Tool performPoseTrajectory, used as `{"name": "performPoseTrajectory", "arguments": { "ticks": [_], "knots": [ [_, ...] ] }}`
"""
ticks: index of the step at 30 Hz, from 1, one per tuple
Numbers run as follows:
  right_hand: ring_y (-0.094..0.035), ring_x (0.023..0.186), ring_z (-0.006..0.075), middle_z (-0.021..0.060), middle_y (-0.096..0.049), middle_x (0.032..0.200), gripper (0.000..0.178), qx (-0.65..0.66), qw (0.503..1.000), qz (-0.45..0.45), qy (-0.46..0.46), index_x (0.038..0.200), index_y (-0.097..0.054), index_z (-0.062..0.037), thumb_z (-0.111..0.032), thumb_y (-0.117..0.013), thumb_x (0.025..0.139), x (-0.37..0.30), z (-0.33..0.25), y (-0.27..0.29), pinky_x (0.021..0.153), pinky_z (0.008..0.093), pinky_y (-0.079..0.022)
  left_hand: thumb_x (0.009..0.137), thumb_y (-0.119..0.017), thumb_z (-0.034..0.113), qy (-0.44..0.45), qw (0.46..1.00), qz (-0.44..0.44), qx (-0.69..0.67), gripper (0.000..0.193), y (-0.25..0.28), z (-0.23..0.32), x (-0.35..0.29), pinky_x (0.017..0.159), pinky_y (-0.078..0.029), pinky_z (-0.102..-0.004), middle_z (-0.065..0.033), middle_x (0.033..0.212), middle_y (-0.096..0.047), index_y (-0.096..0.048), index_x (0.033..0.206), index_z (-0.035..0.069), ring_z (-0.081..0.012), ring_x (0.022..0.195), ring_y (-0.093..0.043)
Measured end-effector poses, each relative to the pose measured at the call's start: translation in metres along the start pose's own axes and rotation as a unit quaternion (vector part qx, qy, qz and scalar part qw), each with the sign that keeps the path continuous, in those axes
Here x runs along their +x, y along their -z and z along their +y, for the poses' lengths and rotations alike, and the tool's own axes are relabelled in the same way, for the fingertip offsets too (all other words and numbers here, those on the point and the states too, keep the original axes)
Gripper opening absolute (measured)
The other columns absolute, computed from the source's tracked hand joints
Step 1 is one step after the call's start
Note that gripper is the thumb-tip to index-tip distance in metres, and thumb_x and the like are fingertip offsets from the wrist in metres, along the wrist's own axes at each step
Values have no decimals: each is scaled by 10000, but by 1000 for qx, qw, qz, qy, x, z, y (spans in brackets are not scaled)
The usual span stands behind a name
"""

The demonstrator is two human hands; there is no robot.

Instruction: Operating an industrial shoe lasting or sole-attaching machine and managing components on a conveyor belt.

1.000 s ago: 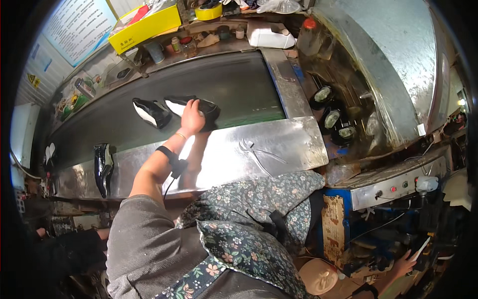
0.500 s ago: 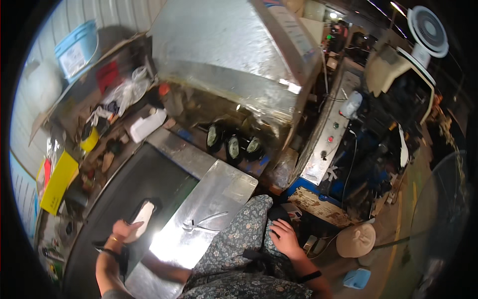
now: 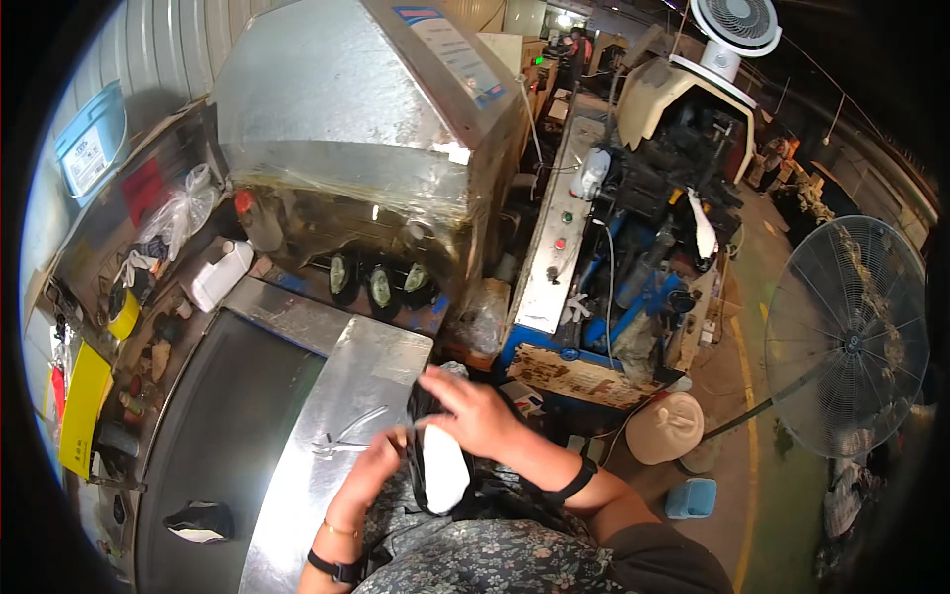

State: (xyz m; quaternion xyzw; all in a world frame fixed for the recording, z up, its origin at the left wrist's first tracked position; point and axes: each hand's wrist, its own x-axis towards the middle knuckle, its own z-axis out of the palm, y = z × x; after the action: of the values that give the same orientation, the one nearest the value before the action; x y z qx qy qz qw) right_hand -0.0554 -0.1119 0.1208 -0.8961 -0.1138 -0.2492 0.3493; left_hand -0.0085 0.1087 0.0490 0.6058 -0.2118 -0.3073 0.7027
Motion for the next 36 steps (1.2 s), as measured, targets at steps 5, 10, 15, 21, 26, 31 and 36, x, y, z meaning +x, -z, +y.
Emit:
{"name": "performPoseTrajectory", "arguments": {
  "ticks": [5,10,15,21,26,31,36],
  "knots": [
    [-665,947,312,197,-652,1142,586,-100,993,6,59,1129,-650,6,-363,-802,700,-45,-14,-2,866,372,-534,998,-463,458,128,973,41,-189,465,-49,5,47,730,-516,-278,-60,994,-663,-612,1119,35,-140,855,-632],
    [-665,826,315,197,-680,1069,558,-80,996,-17,-16,1087,-667,15,-363,-803,700,-51,-20,30,772,377,-537,994,-503,363,129,967,56,-211,367,-78,2,51,674,-512,-271,-53,878,-675,-651,976,28,-136,754,-635],
    [-604,680,374,184,-666,814,469,-2,988,-147,-51,1009,-690,-7,-371,-788,730,-44,-8,28,647,425,-493,990,-501,343,150,964,85,-203,355,-71,-17,42,706,-528,-301,-86,913,-666,-643,1018,19,-169,790,-636],
    [-670,909,212,174,-682,1014,435,175,963,-80,-187,1167,-621,-2,-207,-746,805,-33,23,-8,799,329,-518,1018,-443,345,7,993,100,66,387,-41,-39,72,906,-470,-342,-102,1043,-653,-633,1092,17,-208,1015,-602],
    [-591,1053,155,142,-626,1165,397,278,906,24,-318,1334,-475,12,-101,-540,959,-159,51,-92,893,315,-475,868,-650,194,-213,893,36,394,338,-28,-28,70,1084,-343,-423,-130,1149,-620,-589,1177,73,-301,1116,-574],
    [-543,772,51,25,-639,823,240,344,867,-45,-358,1005,-646,33,-170,-517,995,-105,57,-56,711,232,-457,884,-670,146,28,997,53,58,411,-4,-36,81,861,-477,-274,-38,1069,-623,-532,1261,57,-133,980,-583],
    [-617,888,186,99,-672,1010,714,366,695,-47,-617,1131,-648,8,-612,-325,985,-123,59,-98,811,307,-474,853,-705,62,52,996,67,-13,467,-9,-58,46,836,-468,-243,-38,1097,-591,-499,1273,56,-104,956,-564]
  ]
}}
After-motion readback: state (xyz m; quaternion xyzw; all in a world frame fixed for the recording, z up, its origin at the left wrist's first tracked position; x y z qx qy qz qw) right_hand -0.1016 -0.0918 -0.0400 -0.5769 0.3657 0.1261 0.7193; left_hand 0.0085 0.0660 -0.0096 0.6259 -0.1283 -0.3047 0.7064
